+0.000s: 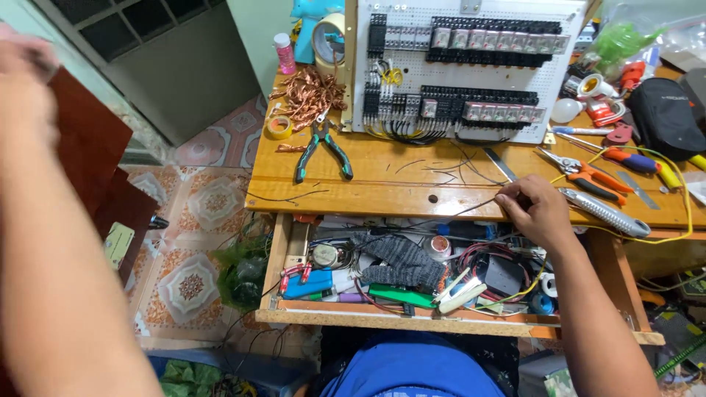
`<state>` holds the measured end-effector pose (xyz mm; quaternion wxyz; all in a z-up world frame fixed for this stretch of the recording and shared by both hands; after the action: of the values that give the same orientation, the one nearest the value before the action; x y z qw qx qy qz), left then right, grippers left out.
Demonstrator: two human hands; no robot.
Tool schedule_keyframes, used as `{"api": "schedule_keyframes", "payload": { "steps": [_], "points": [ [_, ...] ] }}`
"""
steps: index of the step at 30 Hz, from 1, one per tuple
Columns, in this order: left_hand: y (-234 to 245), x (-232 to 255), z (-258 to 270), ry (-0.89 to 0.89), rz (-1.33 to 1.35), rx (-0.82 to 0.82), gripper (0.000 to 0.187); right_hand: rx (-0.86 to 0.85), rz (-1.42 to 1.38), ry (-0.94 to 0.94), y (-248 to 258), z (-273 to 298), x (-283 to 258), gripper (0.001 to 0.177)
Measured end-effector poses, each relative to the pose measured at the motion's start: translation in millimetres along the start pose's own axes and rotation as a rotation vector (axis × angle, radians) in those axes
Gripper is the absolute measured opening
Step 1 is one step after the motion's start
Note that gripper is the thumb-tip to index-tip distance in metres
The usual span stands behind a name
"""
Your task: Wiring and assembling an electrical control panel with relays and terminal blocks
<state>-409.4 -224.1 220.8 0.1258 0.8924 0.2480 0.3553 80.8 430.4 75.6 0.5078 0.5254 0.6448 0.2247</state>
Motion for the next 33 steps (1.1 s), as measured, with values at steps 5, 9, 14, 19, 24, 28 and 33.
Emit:
{"api": "schedule_keyframes", "payload": {
  "steps": [5,9,14,19,24,28,33],
  "points": [
    [-91.6,51.3,47.0,-0.269,-0.017,-0.046,0.03,0.029,-0.01,-0.005,3.0,-1.9,1.3,0.013],
    [-142.2,34.2,63.8,0.009,-0.282,-0.124,0.029,0.004,0.009,-0.064,4.9,-3.2,1.7,0.012],
    [-180.2,37.0,80.3,0.183,-0.322,-0.316,0.023,-0.045,0.03,-0.122,3.0,-3.3,2.7,0.013],
    [-156.8,113.5,97.2,-0.063,-0.214,-0.135,0.035,-0.012,-0.005,-0.059,5.9,-3.9,-2.1,0.012],
    [-125.7,225.7,169.7,-0.047,0.133,-0.289,0.027,0.024,0.001,-0.052,11.9,-5.4,-6.6,0.013],
    [-146.8,285.1,253.5,-0.05,0.29,-0.672,0.029,0.093,0.109,-0.067,16.3,-13.7,1.1,0.015],
    [-199.7,332.1,336.2,-0.186,0.342,-0.961,0.03,0.048,0.202,-0.194,10.2,-39.4,26.3,0.023]
  ]
}}
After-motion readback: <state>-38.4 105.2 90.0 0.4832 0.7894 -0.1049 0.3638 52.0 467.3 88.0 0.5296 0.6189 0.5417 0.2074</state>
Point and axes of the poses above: each hand's wrist, its own z-axis away from the middle knuckle, its own y-axis out of the back of the hand, x = y × z, the point moved 9 cm from there along -z, towards the middle knuckle, and after that the axes turned 2 degrees about -z, right-handed, at the moved point
